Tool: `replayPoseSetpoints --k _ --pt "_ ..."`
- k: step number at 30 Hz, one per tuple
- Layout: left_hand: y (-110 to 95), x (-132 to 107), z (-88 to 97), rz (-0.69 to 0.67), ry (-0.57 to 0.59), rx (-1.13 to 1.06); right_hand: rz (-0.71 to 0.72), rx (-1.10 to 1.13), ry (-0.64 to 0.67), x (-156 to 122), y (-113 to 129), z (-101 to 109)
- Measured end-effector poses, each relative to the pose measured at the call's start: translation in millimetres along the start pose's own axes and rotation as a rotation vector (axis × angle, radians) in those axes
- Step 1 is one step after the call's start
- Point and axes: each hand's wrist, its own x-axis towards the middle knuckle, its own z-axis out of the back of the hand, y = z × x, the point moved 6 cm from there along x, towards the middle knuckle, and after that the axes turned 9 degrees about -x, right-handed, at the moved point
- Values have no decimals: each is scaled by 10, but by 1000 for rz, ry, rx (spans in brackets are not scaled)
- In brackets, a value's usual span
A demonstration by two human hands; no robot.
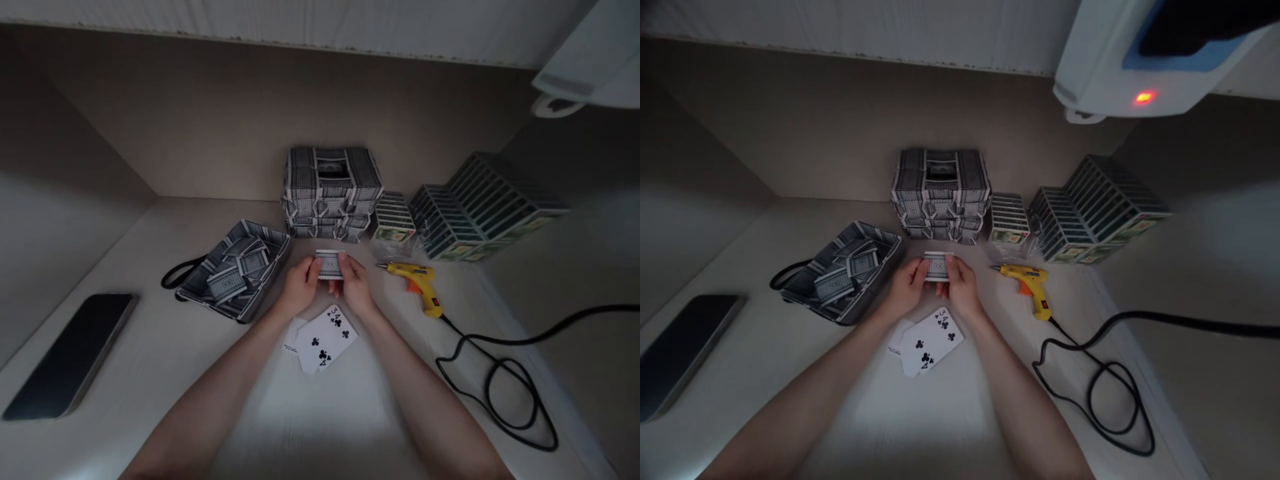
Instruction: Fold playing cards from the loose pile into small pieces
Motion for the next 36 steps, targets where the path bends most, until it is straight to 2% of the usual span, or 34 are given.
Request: replayPoseSetpoints --k 8,14,18,23,26,29,33,36 --pt "-83 -21 -24 -56 22 105 56 -94 -56 0 42 41" --pt "-27 -8 1 -8 -4 -67 84 -95 -4 15 76 25" --pt "-39 -5 22 -7 -39 -73 90 -112 24 9 86 14" --pt "-35 -7 37 46 -79 -129 64 -38 55 2 43 -9" --pt "-36 -20 -24 63 19 -188 65 -2 17 16 24 18" --pt "-31 -42 -80 64 105 -156 59 55 16 31 5 29" --pt "-34 -47 -56 32 49 -90 64 152 64 33 -8 0" --pt "-44 -53 -22 32 -6 -120 48 250 73 44 -29 -9"
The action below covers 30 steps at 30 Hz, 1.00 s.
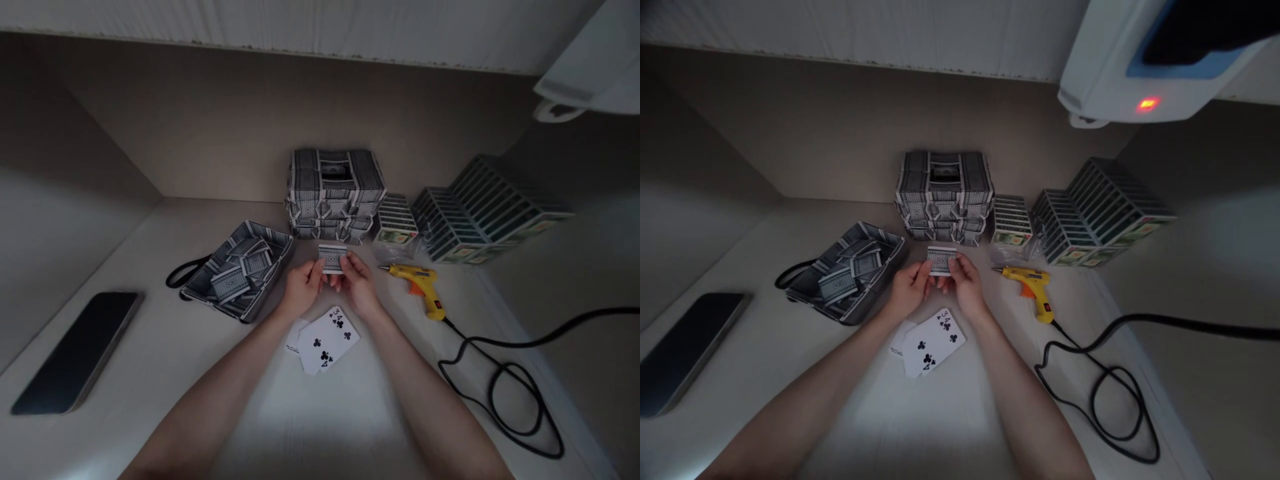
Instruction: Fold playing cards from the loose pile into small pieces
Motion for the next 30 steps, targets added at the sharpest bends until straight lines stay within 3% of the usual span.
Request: replayPoseSetpoints --k 3,6,10,13,16,18,24,30 --pt "-5 -23 -8 23 30 -73 -43 107 -91 27 -29 69" --pt "-6 -51 -72 40 147 -142 -64 184 -186 43 -30 138" --pt "9 -71 -135 94 214 -166 -76 51 -174 29 -5 104" --pt "-22 -58 -102 87 124 -213 -62 -1 -145 16 9 72" --pt "-87 -47 77 -25 -169 -309 -76 16 -144 19 -6 87" --pt "-99 -55 168 -79 -303 -377 -87 4 -119 26 -17 85" --pt "-103 -46 203 -102 -313 -454 -44 -102 -57 21 13 44" --pt "-99 -28 176 -107 -242 -315 -35 -202 -66 8 34 27"
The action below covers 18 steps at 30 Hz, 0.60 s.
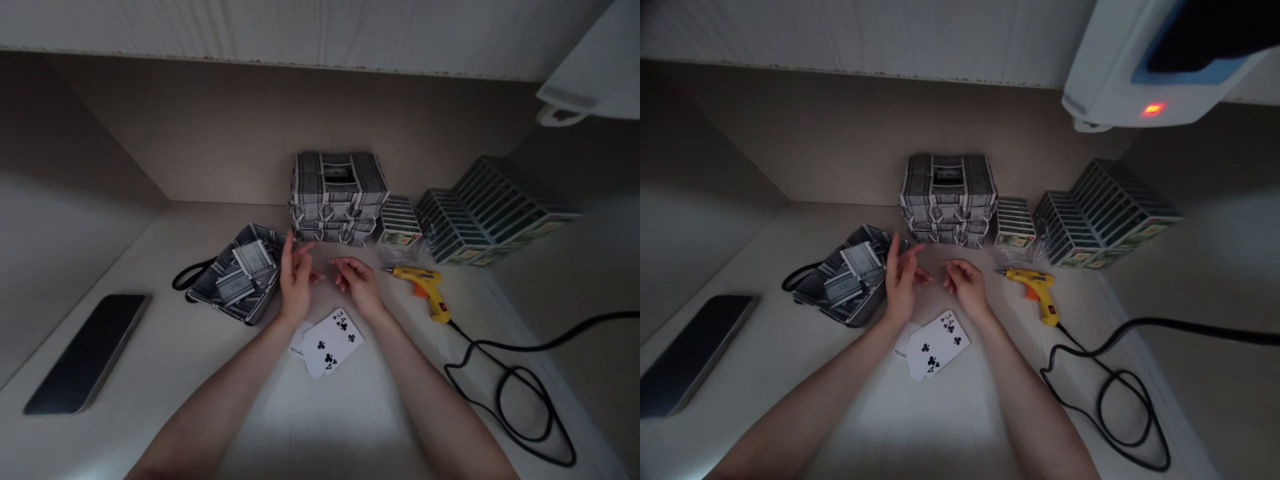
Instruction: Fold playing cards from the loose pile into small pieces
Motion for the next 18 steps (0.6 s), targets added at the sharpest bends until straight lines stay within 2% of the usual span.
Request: replayPoseSetpoints --k 3,8,11,13,16,18 --pt "56 -45 -92 22 159 188 19 -19 -33 -6 6 7" --pt "35 -192 -319 50 534 458 -13 43 -239 -1 -23 173" --pt "-28 -317 -497 12 939 608 -41 102 -279 10 -48 226" --pt "-52 -366 -531 -2 1106 715 -36 101 -274 14 -49 223" --pt "-32 -412 -517 31 1240 823 -31 71 -262 10 -47 200" --pt "4 -434 -505 49 1270 844 -31 78 -261 7 -50 190"
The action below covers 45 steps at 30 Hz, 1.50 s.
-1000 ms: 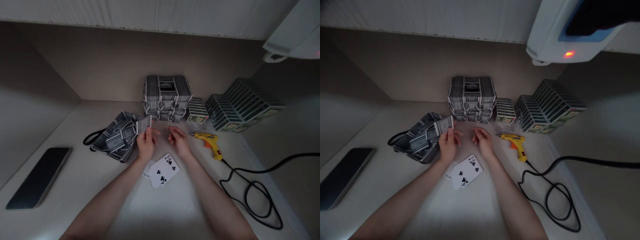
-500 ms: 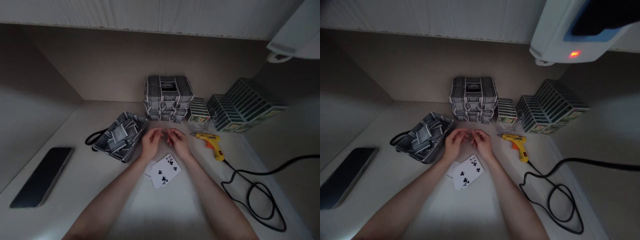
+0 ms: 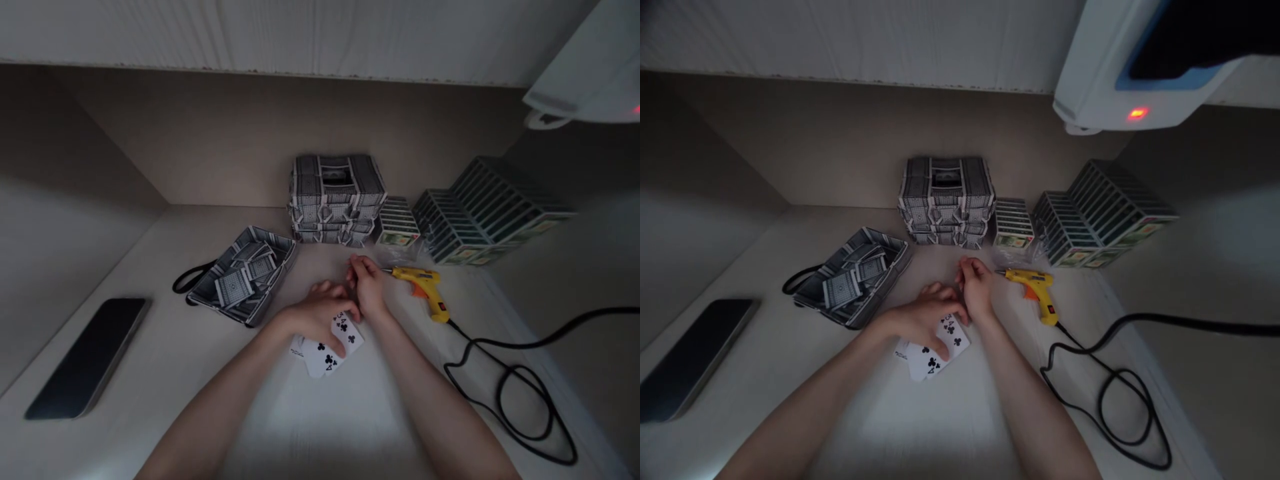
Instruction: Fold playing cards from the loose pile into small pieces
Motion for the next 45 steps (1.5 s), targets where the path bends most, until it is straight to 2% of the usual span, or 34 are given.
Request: replayPoseSetpoints --k 2,4,10,13,16,18,20,22,23,25,28,31,33,35,45 --pt "34 18 -15 6 -29 -19 -6 15 0 2 -8 -1" --pt "81 46 8 15 -122 -75 -15 18 -3 11 -22 3" --pt "304 80 129 75 -432 -490 -8 -8 12 23 -12 7" --pt "464 18 243 112 -691 -736 16 -39 94 -4 20 -43" --pt "627 -56 326 117 -954 -966 92 -167 237 -54 37 -142" --pt "698 -64 337 109 -1034 -1045 130 -248 315 -80 18 -198" --pt "739 -66 337 103 -1075 -1069 107 -223 322 -68 -18 -198" --pt "737 -63 330 91 -1064 -1073 29 -70 245 -14 -54 -130" --pt "711 -54 326 80 -1021 -1065 -25 29 179 21 -76 -75" --pt "595 -12 305 45 -838 -999 -113 167 85 84 -111 13" --pt "349 44 227 31 -488 -650 -180 313 -2 150 -136 96" --pt "166 54 180 -13 -338 -268 -182 346 -1 171 -137 97" --pt "113 67 154 -33 -295 -136 -189 329 7 163 -140 81" --pt "121 81 140 -28 -283 -106 -201 322 11 148 -142 64" --pt "325 85 152 97 -400 -294 -131 241 32 145 -129 36"
